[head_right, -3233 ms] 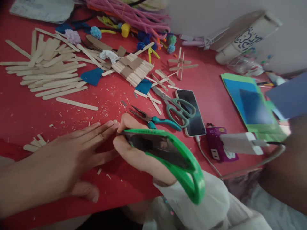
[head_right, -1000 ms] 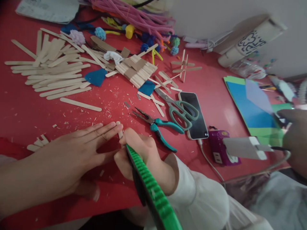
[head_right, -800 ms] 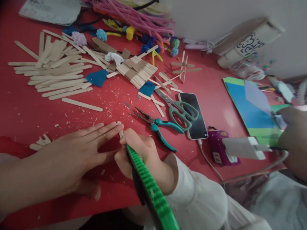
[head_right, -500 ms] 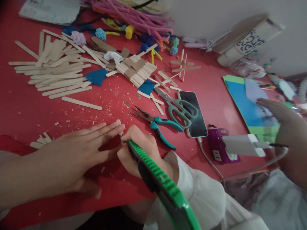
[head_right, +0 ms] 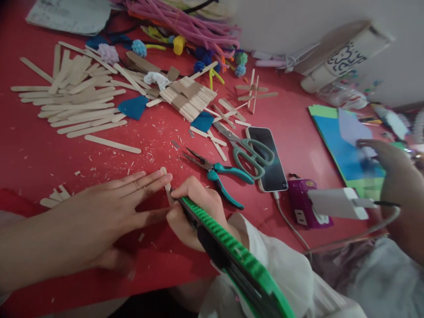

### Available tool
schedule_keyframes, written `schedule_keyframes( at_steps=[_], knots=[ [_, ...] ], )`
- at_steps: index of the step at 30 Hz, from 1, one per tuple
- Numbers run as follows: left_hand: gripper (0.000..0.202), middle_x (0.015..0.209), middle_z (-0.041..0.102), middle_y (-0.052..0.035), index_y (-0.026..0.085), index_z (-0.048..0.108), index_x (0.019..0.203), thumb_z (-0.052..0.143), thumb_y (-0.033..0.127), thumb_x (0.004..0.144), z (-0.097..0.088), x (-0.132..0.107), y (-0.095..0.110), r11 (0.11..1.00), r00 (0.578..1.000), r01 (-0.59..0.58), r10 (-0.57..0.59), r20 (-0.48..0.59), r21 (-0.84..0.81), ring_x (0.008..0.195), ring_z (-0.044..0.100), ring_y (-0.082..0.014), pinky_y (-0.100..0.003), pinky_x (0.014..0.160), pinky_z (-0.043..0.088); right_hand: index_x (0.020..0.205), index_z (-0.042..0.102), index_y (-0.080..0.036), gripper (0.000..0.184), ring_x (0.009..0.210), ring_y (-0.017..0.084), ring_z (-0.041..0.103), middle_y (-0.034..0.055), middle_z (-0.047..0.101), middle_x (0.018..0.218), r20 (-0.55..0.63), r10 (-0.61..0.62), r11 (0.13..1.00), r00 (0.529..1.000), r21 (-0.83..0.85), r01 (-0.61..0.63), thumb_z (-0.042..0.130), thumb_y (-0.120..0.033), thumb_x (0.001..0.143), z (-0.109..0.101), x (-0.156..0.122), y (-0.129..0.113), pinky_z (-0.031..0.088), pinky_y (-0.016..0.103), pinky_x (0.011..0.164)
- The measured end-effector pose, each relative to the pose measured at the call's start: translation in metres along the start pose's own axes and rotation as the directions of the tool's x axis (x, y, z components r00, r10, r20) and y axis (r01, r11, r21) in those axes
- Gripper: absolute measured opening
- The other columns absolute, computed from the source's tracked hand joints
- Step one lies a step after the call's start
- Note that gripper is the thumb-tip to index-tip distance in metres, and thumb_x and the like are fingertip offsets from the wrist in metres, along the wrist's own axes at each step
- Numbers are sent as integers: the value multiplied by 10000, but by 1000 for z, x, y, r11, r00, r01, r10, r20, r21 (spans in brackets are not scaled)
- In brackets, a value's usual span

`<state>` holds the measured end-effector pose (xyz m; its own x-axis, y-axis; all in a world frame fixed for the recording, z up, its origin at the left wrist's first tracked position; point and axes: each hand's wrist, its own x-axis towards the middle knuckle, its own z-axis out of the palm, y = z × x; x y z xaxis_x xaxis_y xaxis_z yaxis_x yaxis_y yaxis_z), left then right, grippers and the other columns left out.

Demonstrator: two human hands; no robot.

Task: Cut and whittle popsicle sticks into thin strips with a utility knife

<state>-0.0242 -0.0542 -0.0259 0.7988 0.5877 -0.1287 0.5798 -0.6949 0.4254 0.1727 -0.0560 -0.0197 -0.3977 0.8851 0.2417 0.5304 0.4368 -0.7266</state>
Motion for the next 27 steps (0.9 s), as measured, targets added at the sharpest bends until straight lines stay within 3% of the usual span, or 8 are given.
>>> schedule_keyframes(
  at_steps=[12,17,27],
  knots=[
    [976,1525,176,-181,284,423,1375,714,682,533,1,0,0,1000,1000,-4,4,10,5,1386,199,-359,-490,1086,300,840,452,-235,173,446,67,408,-73,480,570,24,-23,999,999,-27,24,474,-70,793,-1,0,-2,378,192,438],
    [961,1523,189,-175,281,440,1365,717,677,534,2,0,0,1000,999,-15,15,-37,9,1385,213,-353,-473,1096,292,835,441,-237,171,455,62,419,-73,472,583,52,-28,1000,998,-10,29,476,-74,798,-2,0,-1,391,184,459],
    [919,1501,237,-206,224,495,1322,679,705,560,4,-1,-1,999,997,-30,32,-63,40,1381,229,-339,-468,1095,297,776,404,-252,186,463,93,434,-81,393,518,30,-95,995,995,20,94,503,-95,759,5,0,9,388,204,451]
  ],
)
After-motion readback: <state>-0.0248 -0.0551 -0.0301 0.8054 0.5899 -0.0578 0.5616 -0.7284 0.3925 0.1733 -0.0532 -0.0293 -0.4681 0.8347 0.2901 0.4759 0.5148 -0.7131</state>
